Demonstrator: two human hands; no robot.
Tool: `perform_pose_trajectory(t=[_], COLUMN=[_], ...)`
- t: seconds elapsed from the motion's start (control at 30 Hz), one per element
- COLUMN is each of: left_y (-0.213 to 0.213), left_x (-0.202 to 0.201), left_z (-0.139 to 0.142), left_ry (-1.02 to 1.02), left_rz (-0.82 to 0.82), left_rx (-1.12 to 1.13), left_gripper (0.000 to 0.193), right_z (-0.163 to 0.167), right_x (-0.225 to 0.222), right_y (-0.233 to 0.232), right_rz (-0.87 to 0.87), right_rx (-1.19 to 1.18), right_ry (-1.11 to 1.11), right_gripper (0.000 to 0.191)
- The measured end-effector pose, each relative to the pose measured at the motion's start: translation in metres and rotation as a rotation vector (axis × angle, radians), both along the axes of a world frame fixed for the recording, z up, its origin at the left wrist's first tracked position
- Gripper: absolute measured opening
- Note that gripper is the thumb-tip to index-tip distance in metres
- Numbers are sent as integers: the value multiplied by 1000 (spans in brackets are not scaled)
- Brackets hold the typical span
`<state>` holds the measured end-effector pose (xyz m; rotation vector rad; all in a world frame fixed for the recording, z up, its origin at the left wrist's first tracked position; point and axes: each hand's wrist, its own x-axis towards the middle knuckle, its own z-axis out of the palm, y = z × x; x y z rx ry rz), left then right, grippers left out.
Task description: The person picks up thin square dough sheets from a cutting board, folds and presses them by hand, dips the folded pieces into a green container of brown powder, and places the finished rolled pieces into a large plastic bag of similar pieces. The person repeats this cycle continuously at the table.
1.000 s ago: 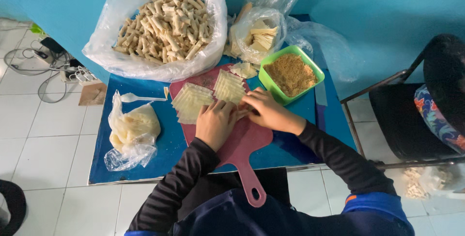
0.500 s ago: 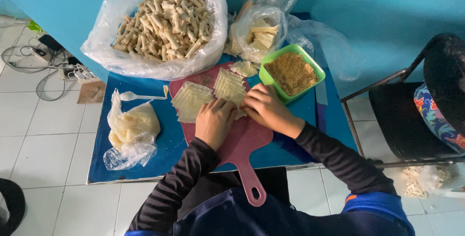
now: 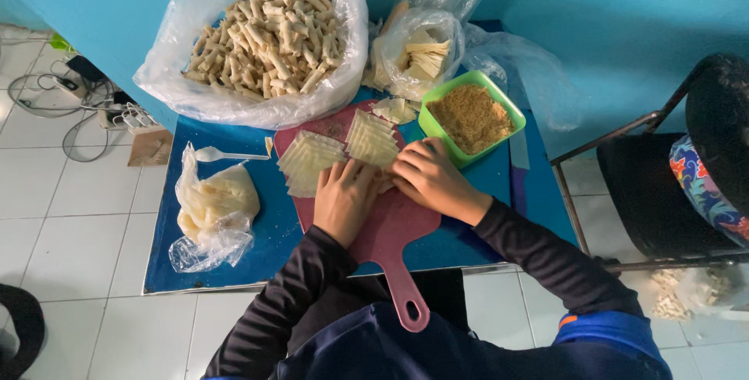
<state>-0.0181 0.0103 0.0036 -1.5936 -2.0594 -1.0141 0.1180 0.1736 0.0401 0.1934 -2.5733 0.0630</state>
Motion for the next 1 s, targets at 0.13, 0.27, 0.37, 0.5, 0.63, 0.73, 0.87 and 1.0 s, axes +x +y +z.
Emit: perform_pose_trajectory(t=[0.13,0.27,0.37,0.5,0.63,0.73,0.87,1.0], left_y=[3,2,3,3,0,-2,1,4], left_x=[1,2,2,3,4,6,6,6], left_z=[-1,-1,0,3,2,-2,-8,-12], left_ry=[22,173,170,106,197,236,220,232], left_rz=[33,38,36,58,96,116,143,235], left_rx=[-3,10,-18,-96,-38,-49,-83,-58], left_gripper=[15,21,26,27,31,34,39,50], right_z=[1,0,1,3,0,-5,-11,-8], right_x=[-4,-4,-6,-9,-11,-7,-2,-4], right_y=[0,-1,-2,0,-1,-4,-7,-5], right_rz=[-11,-1,-10,-43,-51,-90,-154,-169], right_rx=[7,32,17,-13,7,17,107,160], right_ry=[-12,24,37,35,32,42,15,-5], right_gripper=[19,21,21,21,20,31,25,30])
